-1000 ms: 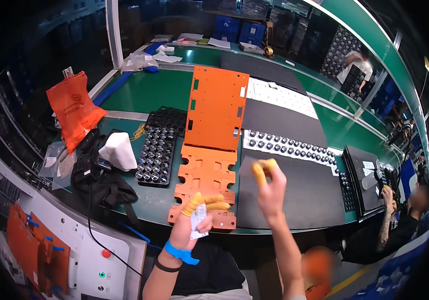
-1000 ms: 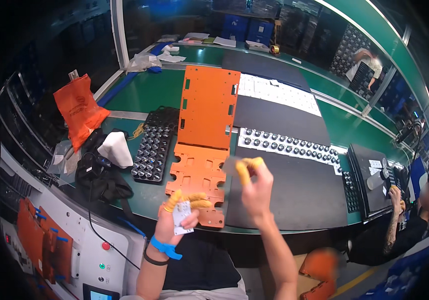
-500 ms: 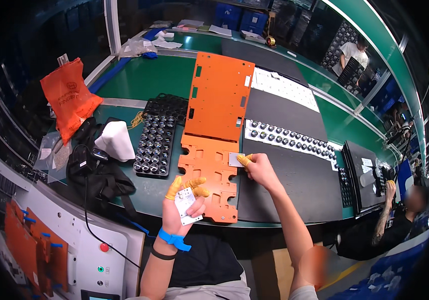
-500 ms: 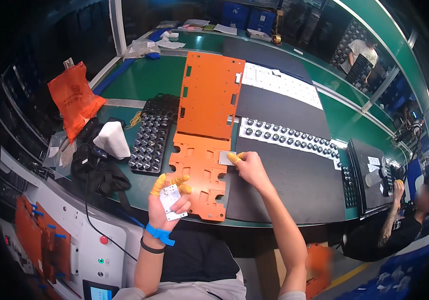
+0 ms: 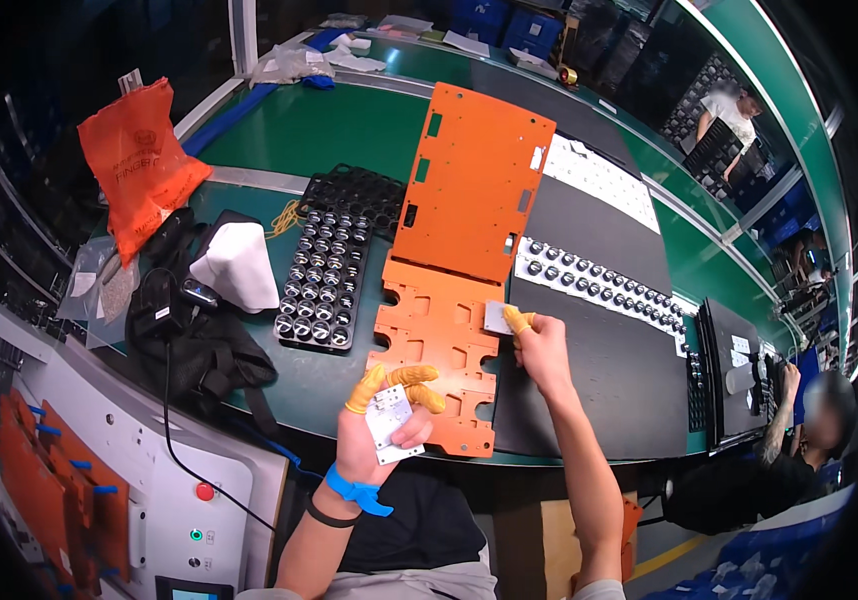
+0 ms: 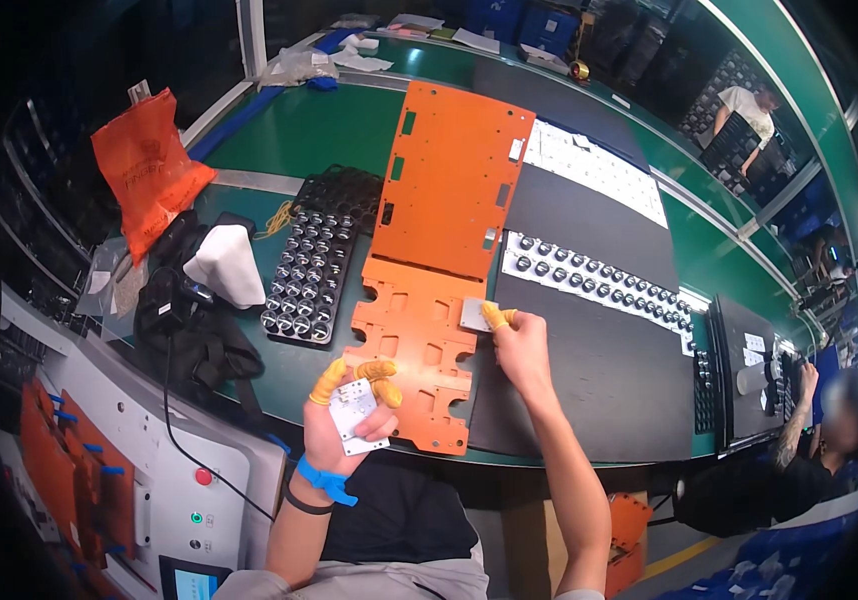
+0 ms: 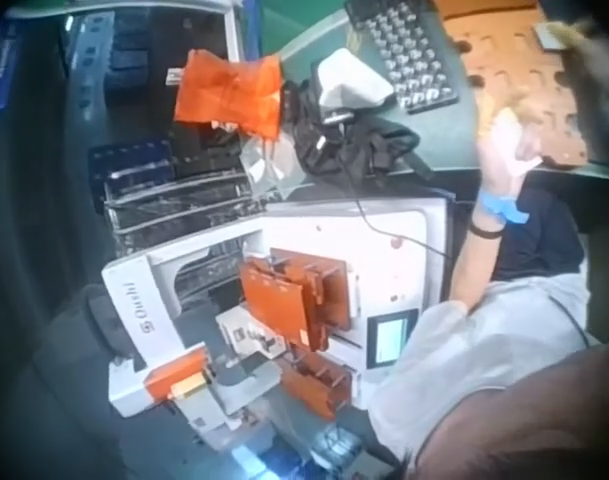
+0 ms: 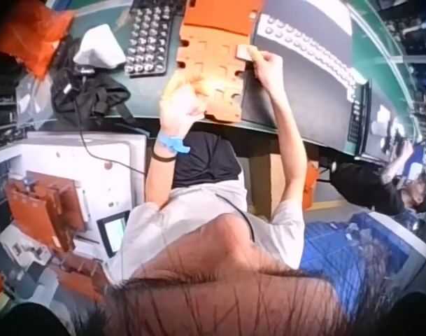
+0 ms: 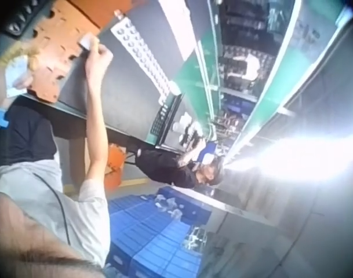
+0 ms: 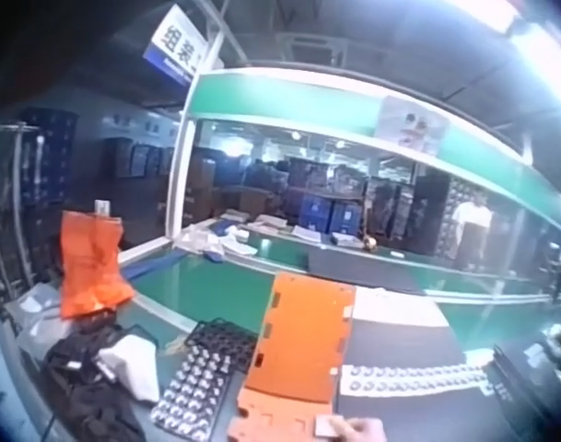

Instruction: The recorder is assembling small electronic components into a tray-like fixture and then loading the fixture into an automated testing machine.

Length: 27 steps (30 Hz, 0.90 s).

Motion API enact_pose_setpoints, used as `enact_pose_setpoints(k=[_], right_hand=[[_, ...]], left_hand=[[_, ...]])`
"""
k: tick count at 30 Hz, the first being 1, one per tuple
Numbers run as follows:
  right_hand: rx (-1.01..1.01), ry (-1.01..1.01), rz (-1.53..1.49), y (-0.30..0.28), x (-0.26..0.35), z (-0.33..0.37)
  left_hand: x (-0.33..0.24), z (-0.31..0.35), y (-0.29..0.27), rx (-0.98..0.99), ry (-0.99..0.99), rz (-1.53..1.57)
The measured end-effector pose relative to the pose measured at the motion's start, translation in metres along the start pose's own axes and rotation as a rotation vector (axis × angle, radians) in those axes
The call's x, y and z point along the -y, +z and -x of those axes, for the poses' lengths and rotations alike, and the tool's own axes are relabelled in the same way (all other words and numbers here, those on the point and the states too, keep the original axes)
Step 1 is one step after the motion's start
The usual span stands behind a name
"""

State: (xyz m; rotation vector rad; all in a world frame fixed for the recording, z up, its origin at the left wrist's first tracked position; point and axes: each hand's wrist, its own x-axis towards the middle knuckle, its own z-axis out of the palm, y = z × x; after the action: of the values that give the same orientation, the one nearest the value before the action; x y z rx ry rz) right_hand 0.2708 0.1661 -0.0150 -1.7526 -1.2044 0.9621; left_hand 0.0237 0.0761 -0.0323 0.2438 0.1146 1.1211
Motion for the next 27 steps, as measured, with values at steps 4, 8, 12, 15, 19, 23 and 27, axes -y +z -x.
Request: enact_pose_setpoints(k=[4,8,12,15,19,23,27], right_hand=[[0.012,-0.078,0.125,0.002,-0.003,-0.003],[0.008,-0.09,0.173,0.008,0.001,-0.003],[0.057,-0.061,0.249,0.006,0.004,-0.005],[0.188,0.041,0.263,-0.003,0.015,-0.013],[0.41,0.034,0.354,-0.011,0.036,-0.029],[0.443,0.025,0.409,-0.011,0.041,-0.036],[0.35,0.026,0.529,-0.011,0.048,-0.039]], left_hand=[[0.0,-0.002,0.001,-0.006,-0.002,0.03],[-0.003,-0.002,0.001,-0.019,-0.007,0.097],[-0.004,-0.001,0.004,-0.099,-0.037,0.079],[-0.005,0.0,0.004,-0.044,-0.048,0.1],[-0.006,0.001,0.004,-0.045,-0.043,0.14],[-0.005,0.002,0.007,-0.032,-0.036,0.127],[-0.004,0.0,0.01,-0.031,-0.055,0.14]])
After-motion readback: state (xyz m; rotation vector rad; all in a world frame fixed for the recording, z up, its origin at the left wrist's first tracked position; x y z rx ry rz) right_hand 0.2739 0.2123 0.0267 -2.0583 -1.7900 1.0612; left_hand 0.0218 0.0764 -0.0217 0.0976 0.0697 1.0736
